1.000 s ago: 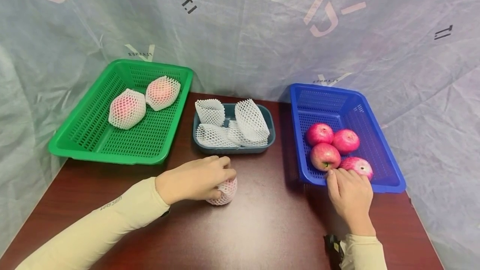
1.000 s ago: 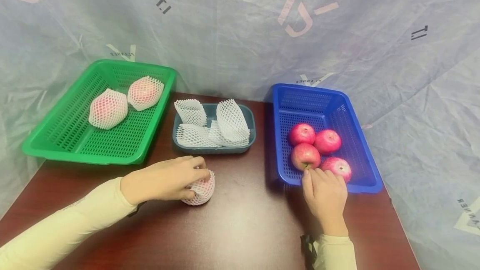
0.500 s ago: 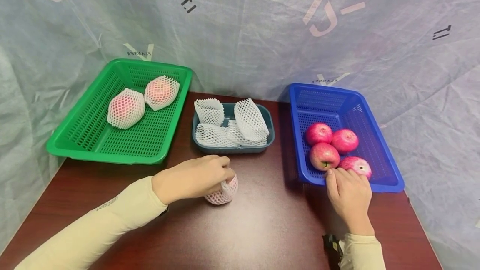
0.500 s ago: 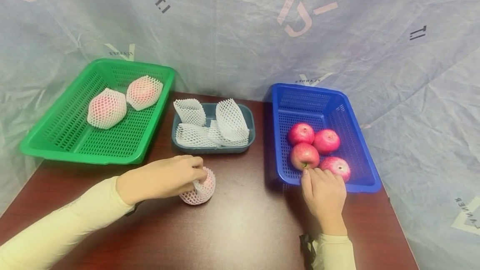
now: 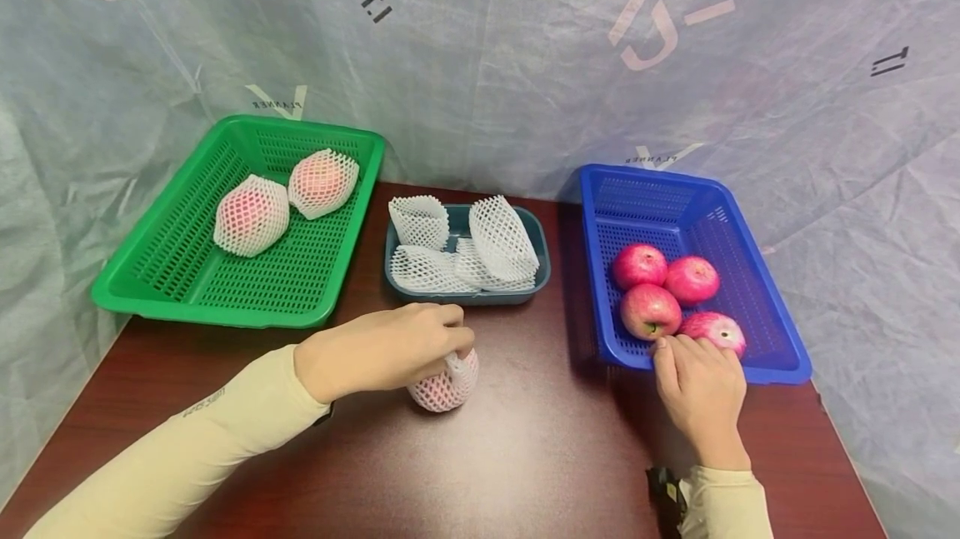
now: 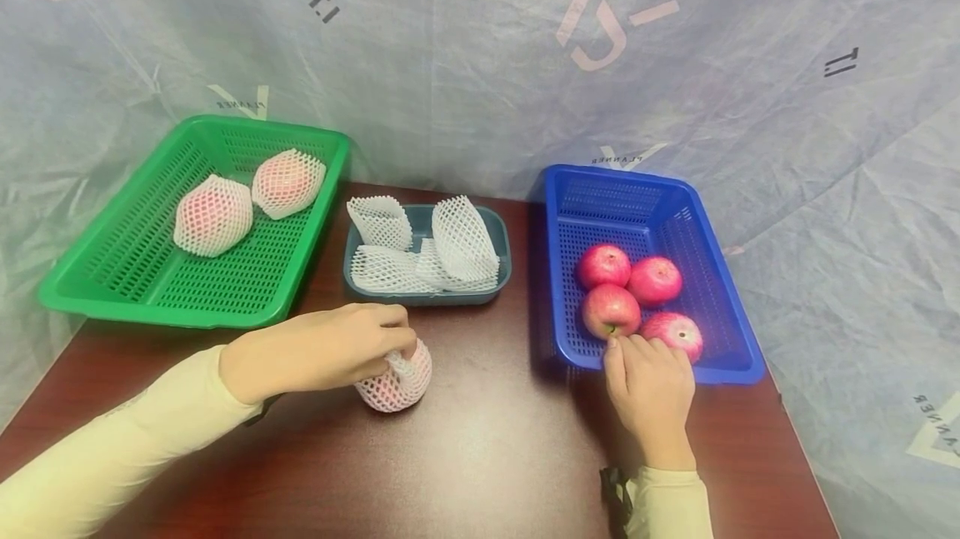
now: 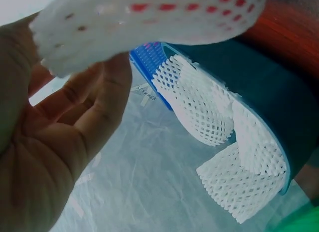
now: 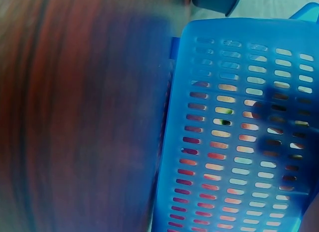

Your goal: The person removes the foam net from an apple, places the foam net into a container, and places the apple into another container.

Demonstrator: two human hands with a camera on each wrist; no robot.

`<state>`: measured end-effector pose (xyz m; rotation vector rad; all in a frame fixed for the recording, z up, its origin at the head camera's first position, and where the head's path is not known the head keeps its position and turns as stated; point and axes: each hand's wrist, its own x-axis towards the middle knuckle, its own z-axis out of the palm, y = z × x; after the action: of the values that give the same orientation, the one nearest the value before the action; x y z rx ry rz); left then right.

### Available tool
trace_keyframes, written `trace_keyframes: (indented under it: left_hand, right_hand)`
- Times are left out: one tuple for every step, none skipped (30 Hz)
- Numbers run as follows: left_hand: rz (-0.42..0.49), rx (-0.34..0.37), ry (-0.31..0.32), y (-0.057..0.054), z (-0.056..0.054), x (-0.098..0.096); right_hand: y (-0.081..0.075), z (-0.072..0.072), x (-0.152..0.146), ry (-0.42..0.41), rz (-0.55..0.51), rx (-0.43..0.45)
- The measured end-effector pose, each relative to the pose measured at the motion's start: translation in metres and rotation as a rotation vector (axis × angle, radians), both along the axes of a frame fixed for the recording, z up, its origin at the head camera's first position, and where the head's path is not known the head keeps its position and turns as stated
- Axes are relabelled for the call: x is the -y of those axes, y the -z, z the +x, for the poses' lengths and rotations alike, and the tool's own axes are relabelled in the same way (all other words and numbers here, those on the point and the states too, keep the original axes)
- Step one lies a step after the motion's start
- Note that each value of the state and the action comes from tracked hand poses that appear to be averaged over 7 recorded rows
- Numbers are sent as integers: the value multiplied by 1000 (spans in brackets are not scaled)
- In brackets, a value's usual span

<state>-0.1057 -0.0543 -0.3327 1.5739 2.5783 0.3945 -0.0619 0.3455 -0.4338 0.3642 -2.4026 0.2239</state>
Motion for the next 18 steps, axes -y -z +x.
trace_keyframes:
  left_hand:
    - [12,6,3,-1,-1,0]
    - [22,14,6,-1,-1,0]
    - [31,17,11,-1,-2,0]
    - [42,19,17,-2,-3,0]
    - [52,22,23,-2,-3,0]
    - [62,25,29,-2,-3,-1]
    - [70,26,35,-2,-4,-1]
    - [76,27,39,-2,-4,-1]
    - [81,27,42,-2,-4,-1]
    - [85,25,45,-3,-4,-1]
    - [87,20,46,-3,-4,-1]
    - [88,17,47,-4,-4,-1]
    - [87,17,46,-5,-4,-1]
    - [88,20,44,-6,-4,-1]
    - [90,17,42,-8,-4,-1]
    - [91,17,39,-9,-4,-1]
    - [92,22,35,-11,-4,-1]
    - [93,27,33,-12,-4,-1]
  right_hand:
    - [0,0,0,-2,-3,-4]
    - [0,0,0,-2,-4,-6]
    - [0,-1,0,-2,-8,-10]
    - [0,-1,0,-4,-13,-15]
    - [0,-1,0,-4,-14,-19]
    - [1,-2,0,-3,-19,-25]
    - [1,-2,0,-4,-24,-30]
    - [2,-2,1,-4,-28,-33]
    - [2,-2,1,-6,-32,-36]
    - [3,-3,1,-8,-33,-39]
    - [3,-3,0,-9,-33,-42]
    - [3,-3,0,-11,-33,-46]
    - [3,-3,0,-13,-31,-51]
    - [3,-4,0,-15,-29,-58]
    - [3,-4,0,-16,-27,-64]
    - [3,-4,0,-16,-25,-71]
    - [3,-4,0,-16,-23,-76]
    - [2,-4,0,-18,-22,-81]
